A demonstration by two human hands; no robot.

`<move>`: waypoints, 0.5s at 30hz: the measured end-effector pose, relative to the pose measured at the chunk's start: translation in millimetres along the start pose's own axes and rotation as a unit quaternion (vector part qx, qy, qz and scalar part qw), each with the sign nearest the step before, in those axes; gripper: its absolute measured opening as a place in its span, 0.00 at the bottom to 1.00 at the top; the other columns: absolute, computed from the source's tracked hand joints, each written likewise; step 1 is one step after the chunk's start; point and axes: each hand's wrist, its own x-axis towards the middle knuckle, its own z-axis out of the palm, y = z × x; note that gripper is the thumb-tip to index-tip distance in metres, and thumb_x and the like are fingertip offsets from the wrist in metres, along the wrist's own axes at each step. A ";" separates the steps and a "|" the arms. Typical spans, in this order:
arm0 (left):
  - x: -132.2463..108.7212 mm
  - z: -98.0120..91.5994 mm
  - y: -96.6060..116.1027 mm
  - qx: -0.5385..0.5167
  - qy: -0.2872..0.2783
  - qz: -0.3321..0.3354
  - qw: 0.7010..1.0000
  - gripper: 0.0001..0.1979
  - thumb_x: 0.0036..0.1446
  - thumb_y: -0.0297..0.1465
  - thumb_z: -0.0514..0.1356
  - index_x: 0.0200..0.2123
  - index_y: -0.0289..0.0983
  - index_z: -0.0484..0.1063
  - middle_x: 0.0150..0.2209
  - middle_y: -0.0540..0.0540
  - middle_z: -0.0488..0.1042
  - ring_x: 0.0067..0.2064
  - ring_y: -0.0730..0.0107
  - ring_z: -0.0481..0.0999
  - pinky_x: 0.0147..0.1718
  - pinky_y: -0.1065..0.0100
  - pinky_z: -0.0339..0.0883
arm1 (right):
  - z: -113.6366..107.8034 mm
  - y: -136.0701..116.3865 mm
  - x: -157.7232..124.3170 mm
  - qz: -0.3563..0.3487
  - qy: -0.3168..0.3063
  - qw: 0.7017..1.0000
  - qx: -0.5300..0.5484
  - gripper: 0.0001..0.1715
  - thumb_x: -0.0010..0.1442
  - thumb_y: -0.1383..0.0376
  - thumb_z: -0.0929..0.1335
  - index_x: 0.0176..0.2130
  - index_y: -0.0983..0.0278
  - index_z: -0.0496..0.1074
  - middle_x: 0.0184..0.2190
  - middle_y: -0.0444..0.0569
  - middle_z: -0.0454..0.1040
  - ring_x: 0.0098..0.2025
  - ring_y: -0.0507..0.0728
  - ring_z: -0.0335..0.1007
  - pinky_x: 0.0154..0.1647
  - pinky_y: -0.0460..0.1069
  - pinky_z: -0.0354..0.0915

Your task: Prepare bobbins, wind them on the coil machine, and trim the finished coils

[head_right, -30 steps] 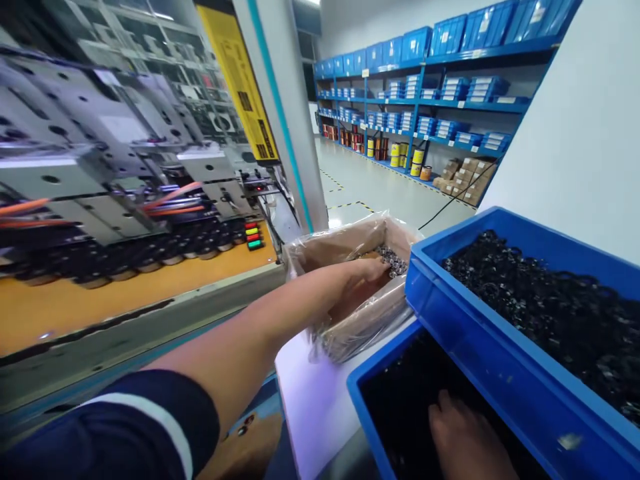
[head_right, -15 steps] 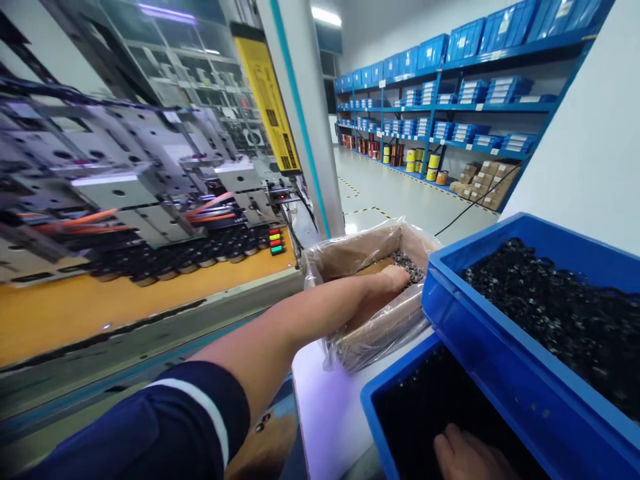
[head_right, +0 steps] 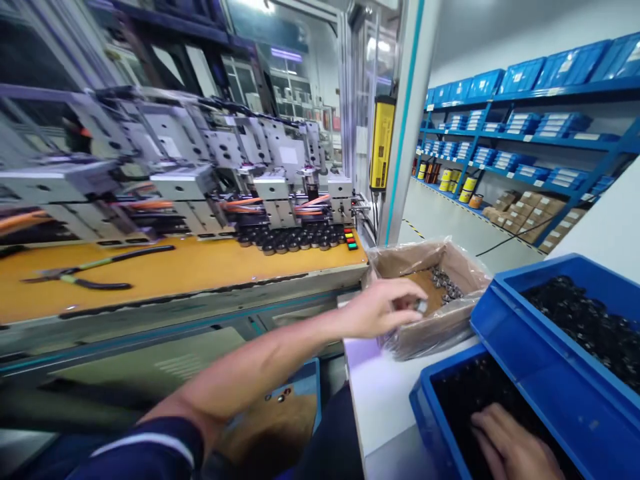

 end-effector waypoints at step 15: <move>-177.0 -1.9 61.8 -0.404 0.191 -0.119 0.887 0.13 0.47 0.23 0.70 0.38 0.34 0.79 0.46 0.39 0.80 0.35 0.73 0.79 0.36 0.73 0.75 | -63.6 -194.5 125.0 -0.088 0.162 0.963 0.196 0.02 0.61 0.72 0.69 0.37 0.67 0.72 0.30 0.49 0.75 0.31 0.51 0.73 0.31 0.44 0.69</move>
